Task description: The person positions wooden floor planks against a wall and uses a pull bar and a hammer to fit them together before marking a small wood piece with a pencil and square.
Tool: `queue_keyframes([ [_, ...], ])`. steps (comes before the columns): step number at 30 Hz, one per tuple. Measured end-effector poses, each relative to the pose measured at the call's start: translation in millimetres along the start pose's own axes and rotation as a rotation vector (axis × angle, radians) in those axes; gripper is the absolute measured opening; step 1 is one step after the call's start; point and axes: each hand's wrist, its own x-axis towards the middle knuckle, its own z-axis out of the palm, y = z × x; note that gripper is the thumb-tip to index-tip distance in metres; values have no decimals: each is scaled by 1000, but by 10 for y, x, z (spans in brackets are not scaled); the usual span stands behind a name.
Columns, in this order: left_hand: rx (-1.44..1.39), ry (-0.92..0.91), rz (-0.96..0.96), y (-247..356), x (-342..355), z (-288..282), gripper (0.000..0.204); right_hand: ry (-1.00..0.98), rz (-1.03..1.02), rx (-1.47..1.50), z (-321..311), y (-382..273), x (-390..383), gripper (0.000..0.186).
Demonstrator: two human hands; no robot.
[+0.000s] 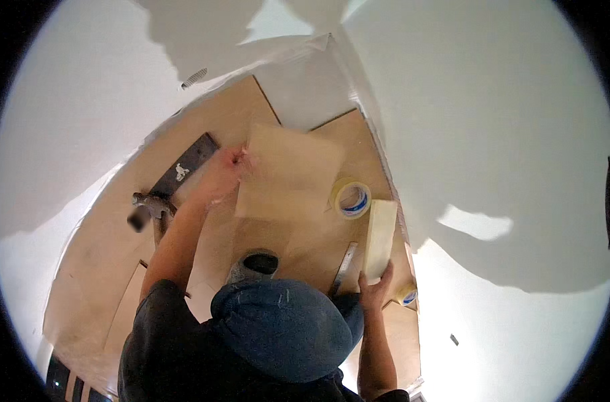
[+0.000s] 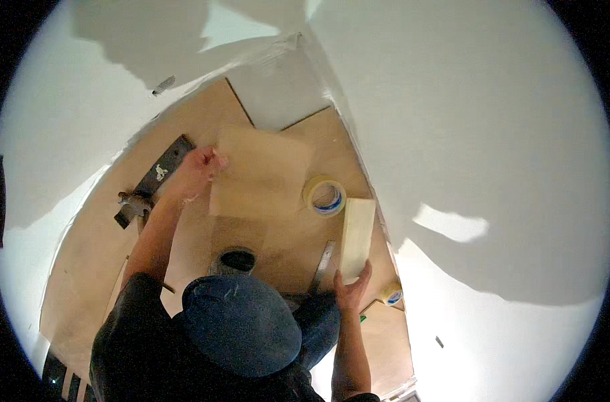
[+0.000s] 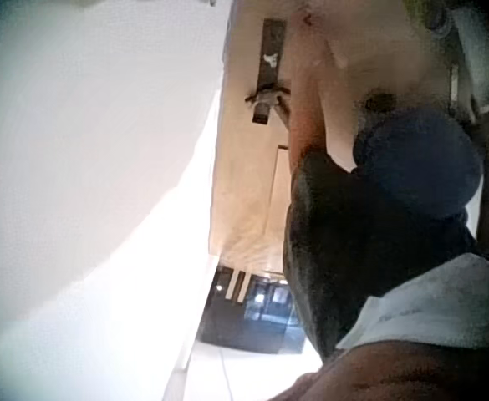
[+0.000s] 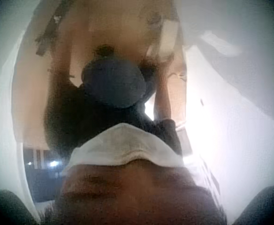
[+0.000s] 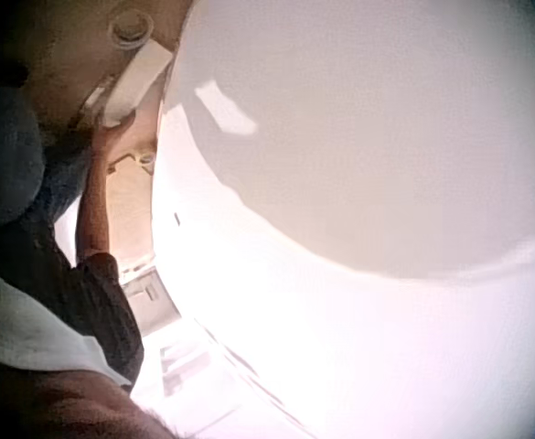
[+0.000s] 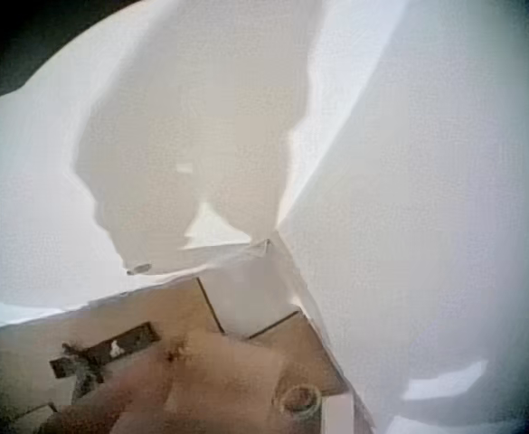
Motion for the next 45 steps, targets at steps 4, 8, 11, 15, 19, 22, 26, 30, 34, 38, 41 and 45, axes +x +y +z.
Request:
queue_keyframes([
  [4,-375,229,55,139,327,172,44,23,20,-165,219,1,133,80],
  [8,-584,306,73,257,718,515,39,53,-116,-89,303,-387,434,73],
  [11,-530,336,164,326,881,606,31,43,-185,-58,327,-697,586,68],
  [15,-3,338,111,434,987,435,32,29,-280,-43,419,-1034,693,62],
  [19,761,461,254,426,966,329,53,-23,-447,78,501,-1463,873,61],
  [22,854,670,384,276,843,382,69,-102,-436,139,575,-1913,1203,68],
  [26,1085,630,548,83,748,491,78,-133,-376,-81,811,-2433,1763,86],
  [30,1187,622,544,43,808,524,81,-187,-405,-184,1076,-2628,1980,103],
  [34,1195,596,488,64,824,527,78,-163,-410,-230,1221,-2609,1919,108],
  [38,1187,588,444,56,804,538,75,-88,-456,-192,1272,-2564,1889,105],
  [41,1172,583,464,47,814,549,77,-121,-451,-272,1306,-2529,1919,103],
  [45,1225,584,428,55,853,547,80,-100,-477,-239,1386,-2485,1962,98],
])
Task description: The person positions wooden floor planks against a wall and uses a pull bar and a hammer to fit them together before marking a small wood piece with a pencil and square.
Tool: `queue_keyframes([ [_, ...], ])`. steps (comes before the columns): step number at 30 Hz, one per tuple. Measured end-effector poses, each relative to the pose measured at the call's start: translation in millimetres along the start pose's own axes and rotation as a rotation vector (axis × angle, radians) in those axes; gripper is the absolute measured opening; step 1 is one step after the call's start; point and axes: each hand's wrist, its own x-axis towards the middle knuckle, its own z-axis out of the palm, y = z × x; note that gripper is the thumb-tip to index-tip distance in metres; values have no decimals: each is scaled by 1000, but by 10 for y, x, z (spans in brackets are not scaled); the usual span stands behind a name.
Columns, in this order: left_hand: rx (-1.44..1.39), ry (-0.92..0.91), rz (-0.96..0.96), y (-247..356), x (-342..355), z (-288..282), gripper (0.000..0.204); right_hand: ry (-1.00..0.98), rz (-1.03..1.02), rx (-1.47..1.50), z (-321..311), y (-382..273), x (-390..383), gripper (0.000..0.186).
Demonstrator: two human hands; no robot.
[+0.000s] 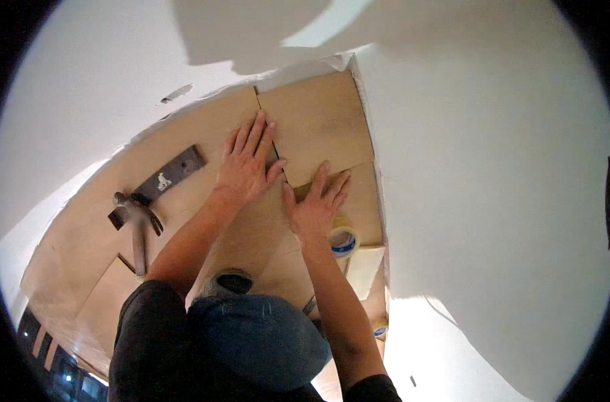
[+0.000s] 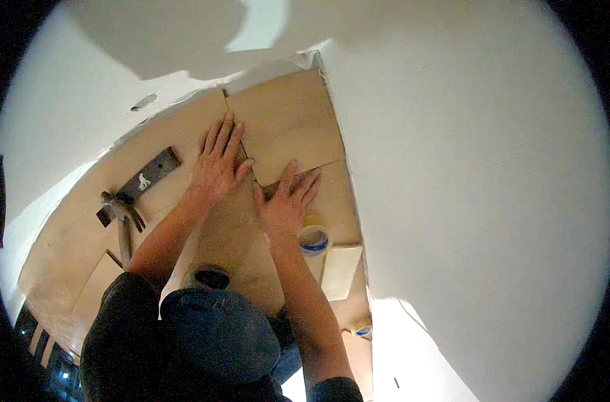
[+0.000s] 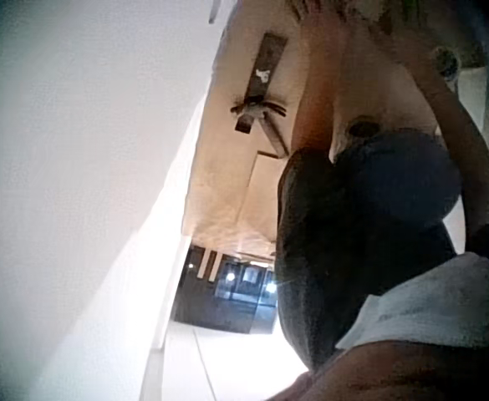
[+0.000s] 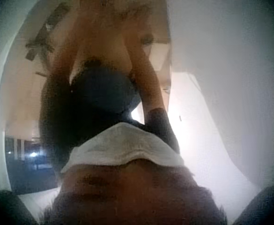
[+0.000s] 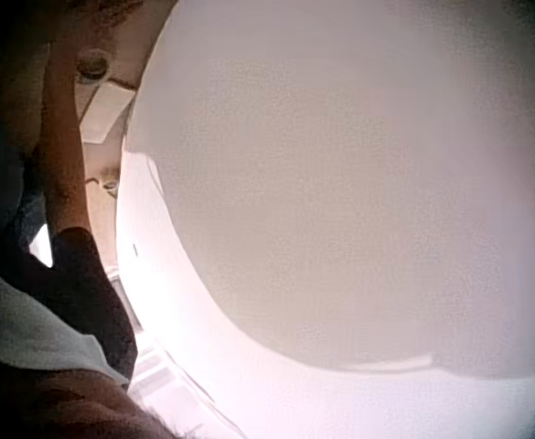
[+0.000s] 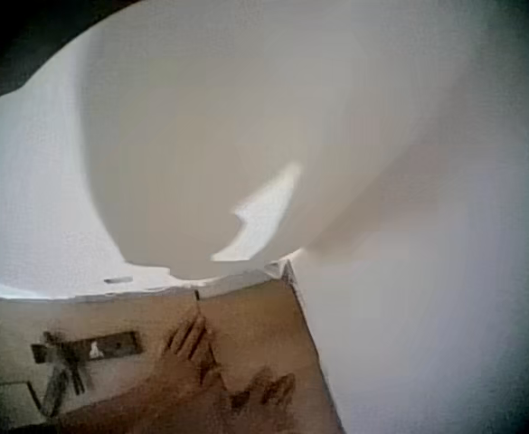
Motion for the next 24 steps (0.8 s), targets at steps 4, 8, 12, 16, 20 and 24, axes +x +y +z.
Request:
queue_keyframes([
  [4,6,-16,-34,-7,28,13,78,76,-55,-26,92,28,45,99],
  [8,-78,20,-33,-9,26,21,78,109,-77,-19,136,46,58,101],
  [12,-51,5,-38,-9,24,15,75,30,2,-11,150,25,45,101],
  [16,17,21,-27,-8,41,12,70,102,-7,-27,167,-2,46,102],
  [20,11,25,-39,2,54,16,71,131,-52,-16,169,2,47,105],
  [24,9,32,-39,10,56,28,70,46,15,-1,170,6,50,105],
])
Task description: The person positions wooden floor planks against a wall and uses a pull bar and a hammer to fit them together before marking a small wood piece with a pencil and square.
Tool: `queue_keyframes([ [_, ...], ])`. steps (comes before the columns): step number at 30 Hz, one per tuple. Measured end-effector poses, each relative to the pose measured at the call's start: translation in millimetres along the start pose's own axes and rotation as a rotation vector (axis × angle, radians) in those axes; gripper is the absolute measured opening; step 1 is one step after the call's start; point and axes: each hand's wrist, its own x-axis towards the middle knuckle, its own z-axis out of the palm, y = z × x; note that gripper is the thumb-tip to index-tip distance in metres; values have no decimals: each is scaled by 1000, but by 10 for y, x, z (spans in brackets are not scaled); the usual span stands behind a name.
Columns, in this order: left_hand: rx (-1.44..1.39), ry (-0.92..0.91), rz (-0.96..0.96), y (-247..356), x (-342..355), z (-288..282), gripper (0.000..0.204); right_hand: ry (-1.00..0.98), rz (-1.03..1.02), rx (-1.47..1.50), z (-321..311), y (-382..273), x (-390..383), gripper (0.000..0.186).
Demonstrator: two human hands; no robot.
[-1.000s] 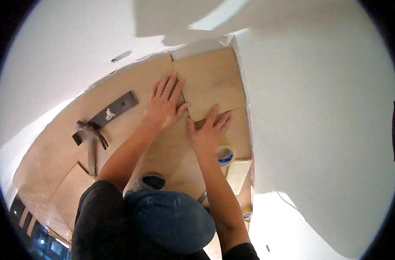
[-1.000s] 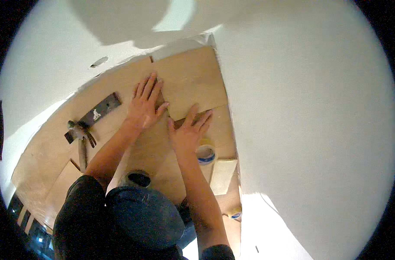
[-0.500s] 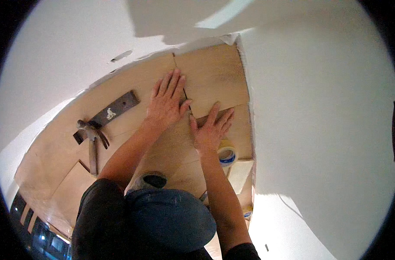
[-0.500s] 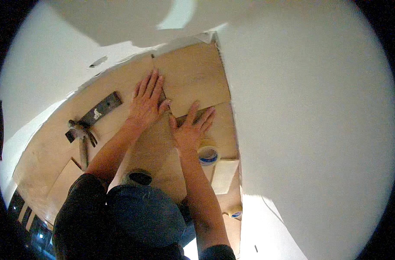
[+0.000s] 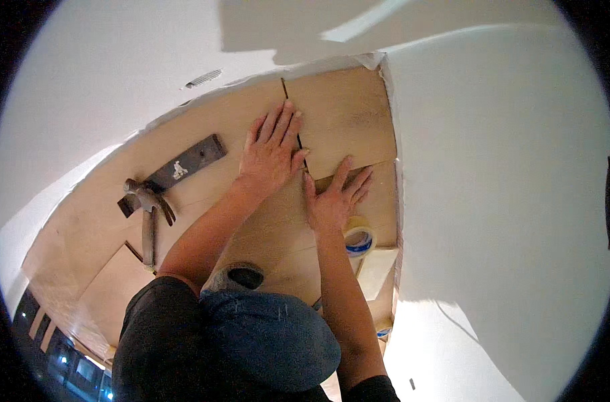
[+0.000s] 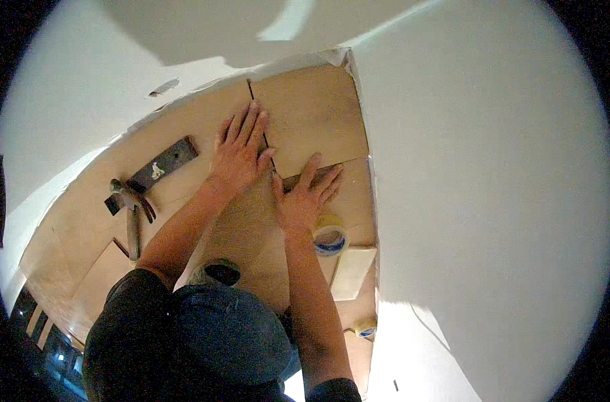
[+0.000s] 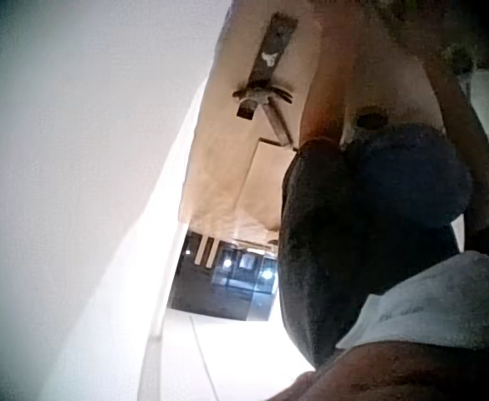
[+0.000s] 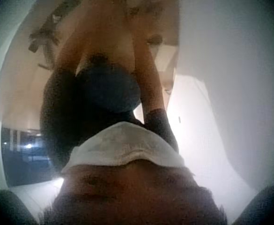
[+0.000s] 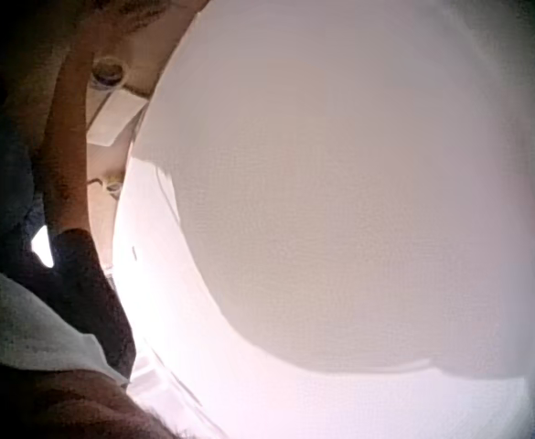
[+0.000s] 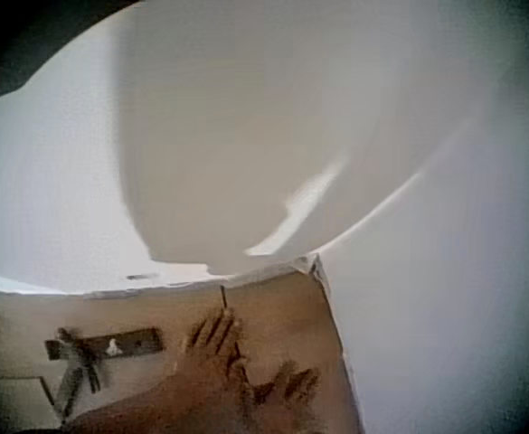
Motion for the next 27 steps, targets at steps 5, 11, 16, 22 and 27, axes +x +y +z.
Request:
queue_keyframes([
  [5,44,-13,-7,-12,33,32,72,43,-43,-3,40,-9,43,107],
  [11,15,-22,-23,22,33,44,71,50,-57,-11,61,49,52,105],
  [16,-6,19,-19,38,33,35,71,72,-53,-26,71,34,61,105],
  [22,15,-44,-32,17,36,48,71,7,-17,17,-13,-9,84,106],
  [27,4,-42,-12,5,20,42,72,52,102,288,-217,-191,60,101],
])
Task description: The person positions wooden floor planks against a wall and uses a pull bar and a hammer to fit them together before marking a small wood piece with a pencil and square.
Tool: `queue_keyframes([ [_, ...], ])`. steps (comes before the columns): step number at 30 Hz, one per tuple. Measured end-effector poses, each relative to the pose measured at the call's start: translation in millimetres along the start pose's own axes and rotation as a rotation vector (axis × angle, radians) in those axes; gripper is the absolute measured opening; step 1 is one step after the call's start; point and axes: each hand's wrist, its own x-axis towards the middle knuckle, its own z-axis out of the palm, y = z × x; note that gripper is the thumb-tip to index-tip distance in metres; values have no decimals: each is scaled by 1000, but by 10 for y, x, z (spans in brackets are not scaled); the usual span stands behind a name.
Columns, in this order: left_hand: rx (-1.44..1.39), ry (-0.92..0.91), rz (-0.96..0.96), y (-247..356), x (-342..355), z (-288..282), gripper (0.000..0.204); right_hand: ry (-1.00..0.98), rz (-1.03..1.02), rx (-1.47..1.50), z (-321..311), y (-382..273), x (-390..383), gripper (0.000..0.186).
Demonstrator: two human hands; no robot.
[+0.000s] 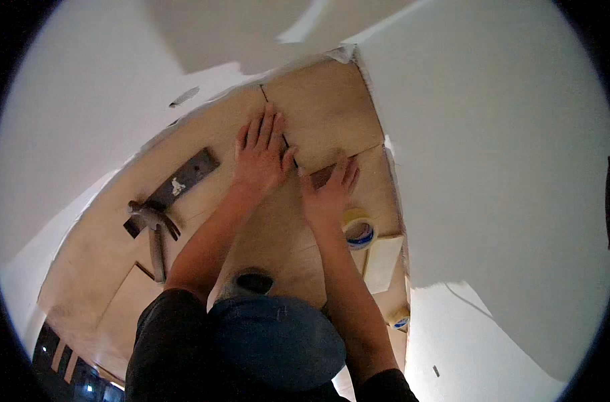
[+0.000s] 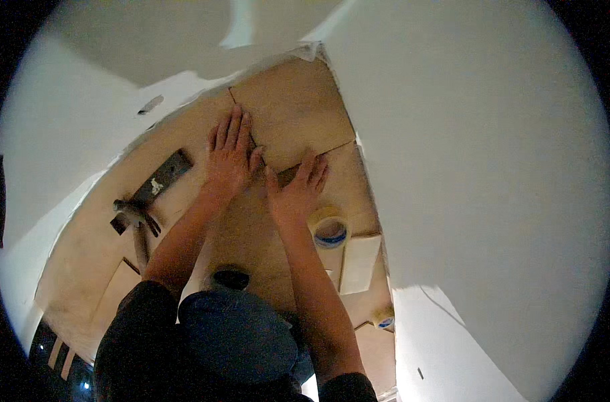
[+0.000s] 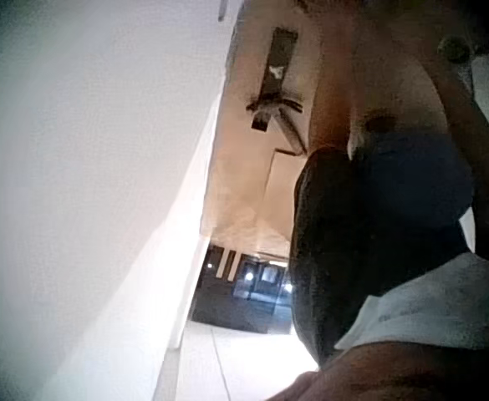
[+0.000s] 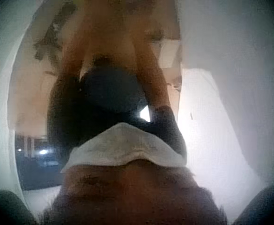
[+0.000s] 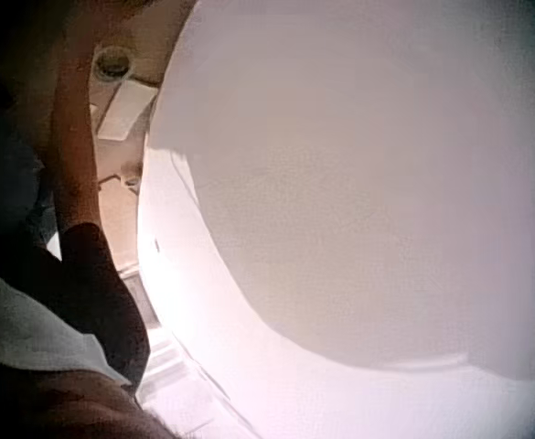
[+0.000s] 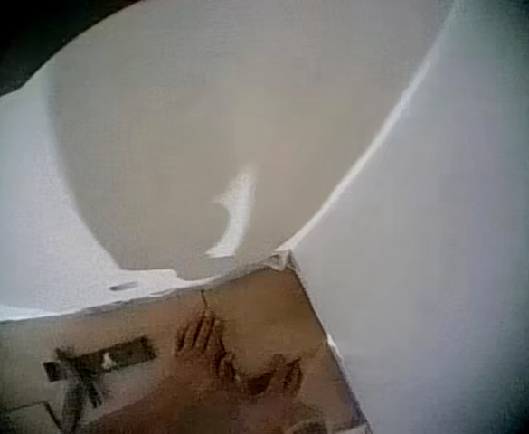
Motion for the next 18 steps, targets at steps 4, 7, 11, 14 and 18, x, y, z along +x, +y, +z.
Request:
queue_keyframes([
  [4,-56,31,4,-9,5,-50,68,32,400,940,-145,-254,157,51],
  [7,-75,46,21,-22,8,-82,66,10,796,1214,-290,-283,388,20],
  [11,-146,133,37,-72,-29,-18,66,-143,797,1393,-336,-217,388,24],
  [14,-434,221,64,-175,-59,52,58,-172,702,1632,-330,-168,163,30],
  [18,-1074,273,-131,-390,-34,-95,56,-284,555,1524,-545,-60,-185,31],
])
